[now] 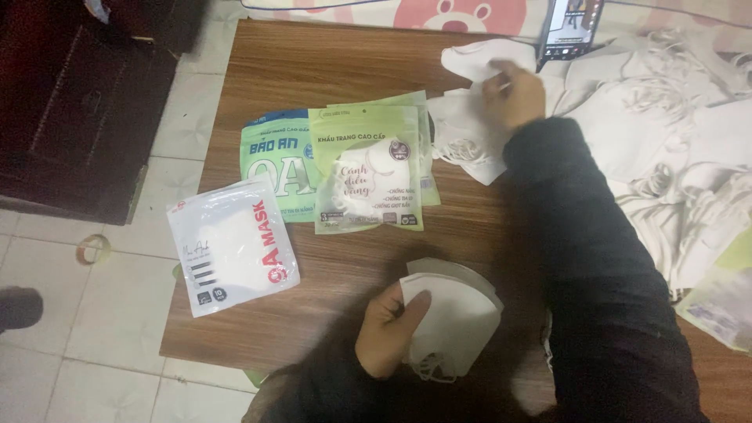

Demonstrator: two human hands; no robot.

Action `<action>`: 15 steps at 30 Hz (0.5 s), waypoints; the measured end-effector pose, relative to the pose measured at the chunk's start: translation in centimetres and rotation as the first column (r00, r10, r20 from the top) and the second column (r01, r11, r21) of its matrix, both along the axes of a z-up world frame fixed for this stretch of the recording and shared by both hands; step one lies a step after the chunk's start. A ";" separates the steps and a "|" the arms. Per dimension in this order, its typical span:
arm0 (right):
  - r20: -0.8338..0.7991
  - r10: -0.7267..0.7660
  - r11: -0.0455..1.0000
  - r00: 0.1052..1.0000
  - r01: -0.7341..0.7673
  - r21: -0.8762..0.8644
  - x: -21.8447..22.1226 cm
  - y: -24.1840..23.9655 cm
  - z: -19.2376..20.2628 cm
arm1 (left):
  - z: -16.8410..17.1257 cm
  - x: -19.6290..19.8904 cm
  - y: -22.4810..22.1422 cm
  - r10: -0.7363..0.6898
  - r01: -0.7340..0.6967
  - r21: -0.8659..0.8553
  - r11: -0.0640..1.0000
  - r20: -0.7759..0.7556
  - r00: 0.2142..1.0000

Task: Inspecting and stacking white face masks on a wooden table

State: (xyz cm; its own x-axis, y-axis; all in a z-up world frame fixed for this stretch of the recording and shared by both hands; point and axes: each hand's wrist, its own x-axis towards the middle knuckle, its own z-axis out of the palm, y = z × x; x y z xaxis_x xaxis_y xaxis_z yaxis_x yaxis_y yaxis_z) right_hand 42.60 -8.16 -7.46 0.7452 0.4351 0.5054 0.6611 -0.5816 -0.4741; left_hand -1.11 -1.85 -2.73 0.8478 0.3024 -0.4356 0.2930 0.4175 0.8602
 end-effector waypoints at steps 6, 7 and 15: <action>-0.234 0.188 0.960 0.954 -0.229 -0.164 -8.9 -2.6 5.1 | 4.7 -0.6 0.4 -0.079 0.077 -0.052 0.996 -0.038 0.996; -0.231 0.177 0.961 0.957 -0.218 -0.168 -10.0 -3.6 5.4 | 4.7 -0.6 0.5 -0.090 0.088 -0.056 0.995 -0.034 0.995; -0.432 -0.101 0.919 0.896 -0.082 -0.386 -23.0 -12.3 9.1 | 2.4 0.0 1.2 0.081 -0.092 0.110 0.990 0.098 0.992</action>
